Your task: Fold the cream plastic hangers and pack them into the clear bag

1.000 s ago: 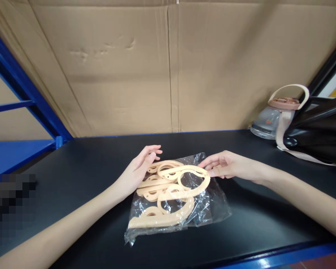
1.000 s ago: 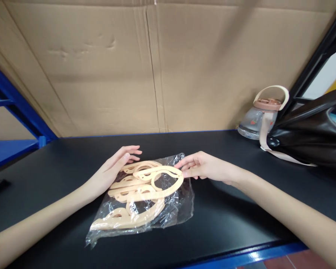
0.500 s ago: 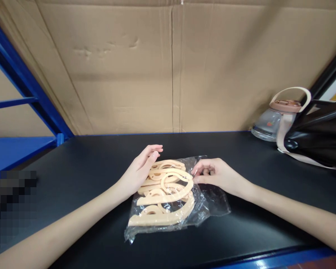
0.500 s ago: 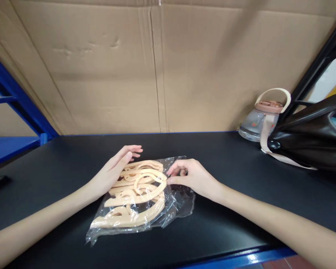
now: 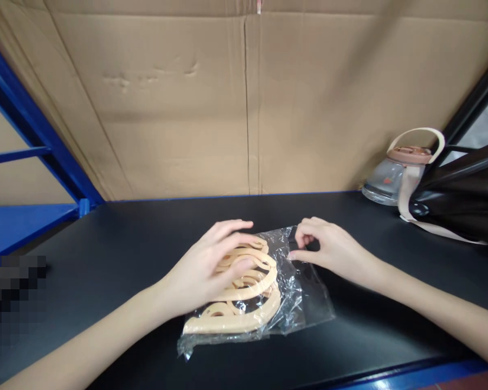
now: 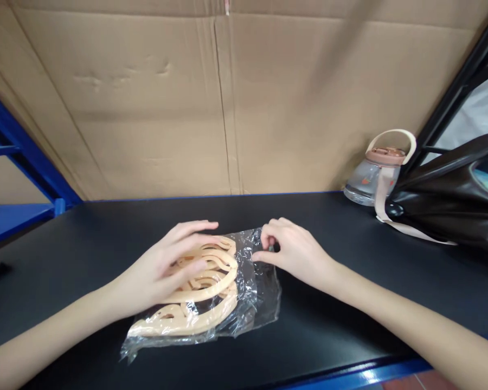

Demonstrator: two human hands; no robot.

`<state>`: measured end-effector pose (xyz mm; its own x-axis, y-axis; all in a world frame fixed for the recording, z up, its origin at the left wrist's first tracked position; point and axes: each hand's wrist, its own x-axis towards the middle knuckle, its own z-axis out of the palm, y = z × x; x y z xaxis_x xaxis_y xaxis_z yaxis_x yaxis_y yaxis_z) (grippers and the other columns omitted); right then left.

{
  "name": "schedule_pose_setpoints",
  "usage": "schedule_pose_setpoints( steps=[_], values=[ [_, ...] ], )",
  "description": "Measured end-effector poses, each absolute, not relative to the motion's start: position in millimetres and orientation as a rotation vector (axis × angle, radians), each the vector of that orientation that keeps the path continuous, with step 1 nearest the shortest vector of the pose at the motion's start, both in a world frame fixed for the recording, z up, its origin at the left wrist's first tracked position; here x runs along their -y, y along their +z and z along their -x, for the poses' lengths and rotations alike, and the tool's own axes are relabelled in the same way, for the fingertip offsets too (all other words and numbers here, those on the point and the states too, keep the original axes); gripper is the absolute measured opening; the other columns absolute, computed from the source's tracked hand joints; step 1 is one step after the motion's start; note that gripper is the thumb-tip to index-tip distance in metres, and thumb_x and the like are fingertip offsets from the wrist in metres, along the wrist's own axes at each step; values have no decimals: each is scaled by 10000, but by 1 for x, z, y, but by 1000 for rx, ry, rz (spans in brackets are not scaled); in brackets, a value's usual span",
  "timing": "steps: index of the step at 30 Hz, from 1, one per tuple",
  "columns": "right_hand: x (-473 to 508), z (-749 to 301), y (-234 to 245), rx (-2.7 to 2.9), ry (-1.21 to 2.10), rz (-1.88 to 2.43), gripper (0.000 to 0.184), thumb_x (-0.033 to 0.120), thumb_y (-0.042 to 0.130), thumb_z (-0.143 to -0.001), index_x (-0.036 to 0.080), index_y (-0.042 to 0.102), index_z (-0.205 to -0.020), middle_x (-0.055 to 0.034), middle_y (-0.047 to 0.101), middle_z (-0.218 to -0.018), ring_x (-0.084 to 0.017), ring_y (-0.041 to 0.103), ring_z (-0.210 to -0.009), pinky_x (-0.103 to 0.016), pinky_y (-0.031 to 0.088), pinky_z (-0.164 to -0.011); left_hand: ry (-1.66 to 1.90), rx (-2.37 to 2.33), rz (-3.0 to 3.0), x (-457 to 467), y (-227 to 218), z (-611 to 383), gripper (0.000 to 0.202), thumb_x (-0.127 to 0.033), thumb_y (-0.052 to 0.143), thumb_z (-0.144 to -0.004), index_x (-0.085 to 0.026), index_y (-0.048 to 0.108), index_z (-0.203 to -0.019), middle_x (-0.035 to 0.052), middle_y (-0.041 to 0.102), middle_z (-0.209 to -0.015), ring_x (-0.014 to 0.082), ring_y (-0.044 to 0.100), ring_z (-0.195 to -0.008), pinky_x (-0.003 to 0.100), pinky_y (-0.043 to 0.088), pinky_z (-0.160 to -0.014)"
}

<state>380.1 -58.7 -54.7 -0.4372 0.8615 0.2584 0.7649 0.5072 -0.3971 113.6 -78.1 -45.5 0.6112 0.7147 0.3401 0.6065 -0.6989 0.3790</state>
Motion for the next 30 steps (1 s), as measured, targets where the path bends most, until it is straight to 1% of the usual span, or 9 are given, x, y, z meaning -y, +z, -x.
schedule_pose_setpoints(
  steps=[2,6,10,13,18,22,24,27,30],
  values=[
    [56,-391,-51,2293,300,1480,313,490,672,-755,221,520,-806,6,611,-734,-175,548,-686,-283,369,-626,519,-979,-2707,88,-43,-117,343,-422,490,-915,-308,569,-1229,19,439,-1440,294,300,-1372,484,325,-1093],
    [51,-400,-54,2244,832,1436,272,392,577,-830,229,407,-966,37,618,-637,-144,528,-569,-261,357,-556,332,-868,-2736,99,-45,-126,530,-504,505,-890,-281,458,-1369,43,334,-1514,301,294,-1384,499,300,-1114],
    [52,-390,-54,1977,1116,1150,243,264,526,-834,229,325,-965,56,557,-598,-122,501,-559,-234,328,-507,327,-824,-2695,99,-44,-131,523,-494,547,-870,-297,484,-1350,48,416,-1467,298,364,-1349,511,320,-1100],
    [56,-377,-49,1885,1134,999,248,259,540,-840,237,325,-962,63,534,-619,-119,513,-592,-234,353,-534,339,-795,-2687,99,-40,-133,521,-477,573,-858,-287,501,-1338,64,438,-1451,306,372,-1343,516,326,-1094],
    [55,-354,-43,2000,1089,845,190,248,528,-867,235,364,-961,56,562,-662,-121,539,-633,-255,398,-618,350,-801,-2756,102,-38,-134,486,-423,539,-884,-282,491,-1347,83,380,-1484,313,326,-1366,497,346,-1084],
    [51,-335,-40,2155,990,831,175,214,534,-852,227,388,-947,71,554,-645,-98,470,-564,-230,353,-565,552,-617,-2992,107,-43,-127,385,-290,517,-887,-228,570,-1263,101,594,-1266,278,543,-1169,425,436,-1014],
    [52,-328,-40,2222,922,839,155,202,532,-849,223,399,-926,76,545,-638,-92,435,-550,-227,341,-556,762,-455,-3140,109,-44,-123,420,-210,486,-882,-245,533,-1298,75,650,-1186,251,608,-1070,393,461,-978],
    [53,-321,-41,2249,911,838,105,226,513,-868,218,417,-909,64,549,-666,-97,461,-583,-235,368,-593,886,-370,-3264,111,-43,-121,533,-182,486,-872,-269,407,-1392,56,600,-1290,247,543,-1195,377,416,-1033],
    [53,-319,-47,2199,1013,793,97,294,490,-896,214,437,-914,40,565,-730,-110,516,-656,-245,400,-639,712,-428,-3299,111,-40,-130,547,-193,516,-866,-191,384,-1397,106,440,-1445,249,316,-1380,399,275,-1141]
  ],
)
